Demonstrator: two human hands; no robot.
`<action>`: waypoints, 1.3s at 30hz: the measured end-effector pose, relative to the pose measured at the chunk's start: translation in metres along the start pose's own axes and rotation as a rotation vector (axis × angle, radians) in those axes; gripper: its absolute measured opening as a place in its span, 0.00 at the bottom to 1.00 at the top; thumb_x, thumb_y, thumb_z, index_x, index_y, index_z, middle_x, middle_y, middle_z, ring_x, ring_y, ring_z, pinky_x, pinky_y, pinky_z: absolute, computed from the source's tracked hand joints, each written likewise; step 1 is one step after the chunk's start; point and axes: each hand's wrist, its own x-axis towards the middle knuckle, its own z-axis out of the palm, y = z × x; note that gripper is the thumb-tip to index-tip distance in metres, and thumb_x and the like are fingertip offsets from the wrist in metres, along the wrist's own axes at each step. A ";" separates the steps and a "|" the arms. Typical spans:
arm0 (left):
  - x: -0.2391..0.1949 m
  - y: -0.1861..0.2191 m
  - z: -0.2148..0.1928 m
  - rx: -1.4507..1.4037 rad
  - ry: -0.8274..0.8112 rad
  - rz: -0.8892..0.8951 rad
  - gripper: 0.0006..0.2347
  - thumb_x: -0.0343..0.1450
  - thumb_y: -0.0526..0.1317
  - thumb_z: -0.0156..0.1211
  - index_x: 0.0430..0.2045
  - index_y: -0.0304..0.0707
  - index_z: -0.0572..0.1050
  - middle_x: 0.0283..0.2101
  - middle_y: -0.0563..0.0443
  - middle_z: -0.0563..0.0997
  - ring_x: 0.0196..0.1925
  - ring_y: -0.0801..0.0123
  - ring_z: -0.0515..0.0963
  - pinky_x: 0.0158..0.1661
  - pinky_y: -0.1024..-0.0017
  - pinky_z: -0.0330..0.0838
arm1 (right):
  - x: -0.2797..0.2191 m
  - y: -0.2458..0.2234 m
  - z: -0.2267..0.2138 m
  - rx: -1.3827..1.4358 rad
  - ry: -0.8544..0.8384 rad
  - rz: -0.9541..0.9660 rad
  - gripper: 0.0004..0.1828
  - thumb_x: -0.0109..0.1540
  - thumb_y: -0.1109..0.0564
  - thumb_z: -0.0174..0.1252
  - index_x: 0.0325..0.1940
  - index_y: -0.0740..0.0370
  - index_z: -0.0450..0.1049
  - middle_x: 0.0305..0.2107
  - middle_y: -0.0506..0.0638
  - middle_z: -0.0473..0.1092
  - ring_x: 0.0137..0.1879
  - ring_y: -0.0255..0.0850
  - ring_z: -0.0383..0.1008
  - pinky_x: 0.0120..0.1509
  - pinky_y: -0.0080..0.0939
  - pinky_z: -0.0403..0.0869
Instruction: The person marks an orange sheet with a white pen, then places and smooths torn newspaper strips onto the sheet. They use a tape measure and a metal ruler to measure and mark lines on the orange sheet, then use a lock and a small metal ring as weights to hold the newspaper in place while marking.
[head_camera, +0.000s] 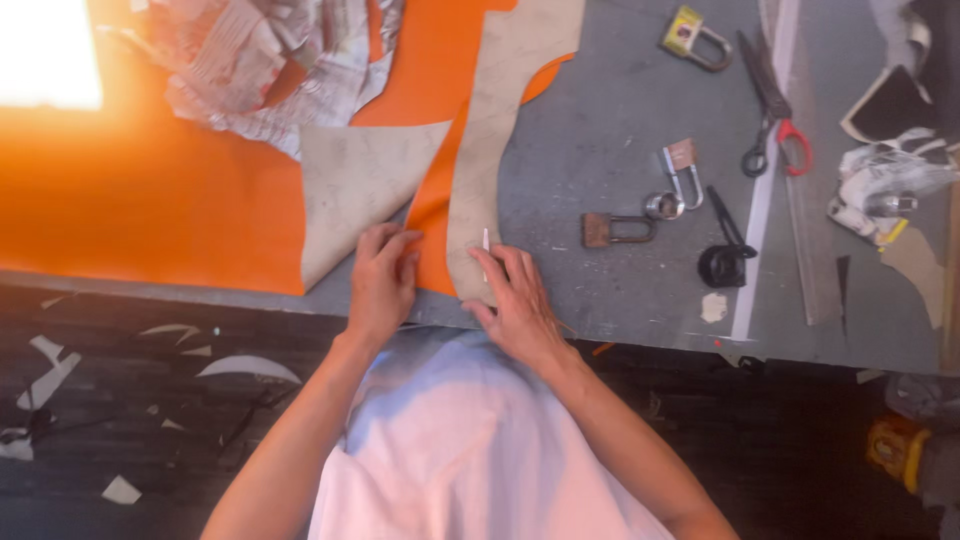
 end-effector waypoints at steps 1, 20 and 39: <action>-0.001 0.001 0.001 -0.046 -0.025 -0.076 0.12 0.69 0.26 0.59 0.46 0.32 0.79 0.47 0.40 0.77 0.46 0.55 0.76 0.47 0.65 0.72 | 0.000 0.006 0.008 0.044 0.107 -0.013 0.34 0.55 0.59 0.68 0.65 0.59 0.68 0.57 0.55 0.65 0.63 0.51 0.67 0.66 0.49 0.70; 0.025 0.028 -0.014 0.012 -0.555 -0.037 0.27 0.64 0.29 0.65 0.61 0.40 0.71 0.36 0.42 0.76 0.40 0.48 0.77 0.40 0.56 0.72 | -0.051 0.027 -0.034 0.567 0.455 0.348 0.17 0.71 0.65 0.49 0.63 0.66 0.72 0.45 0.52 0.77 0.44 0.35 0.79 0.49 0.35 0.79; 0.023 0.027 -0.013 0.148 -0.786 -0.016 0.38 0.62 0.32 0.68 0.70 0.46 0.58 0.43 0.41 0.81 0.44 0.46 0.80 0.42 0.55 0.74 | -0.032 -0.016 0.028 0.116 0.199 0.104 0.20 0.64 0.68 0.58 0.60 0.63 0.75 0.31 0.57 0.73 0.35 0.48 0.76 0.40 0.45 0.75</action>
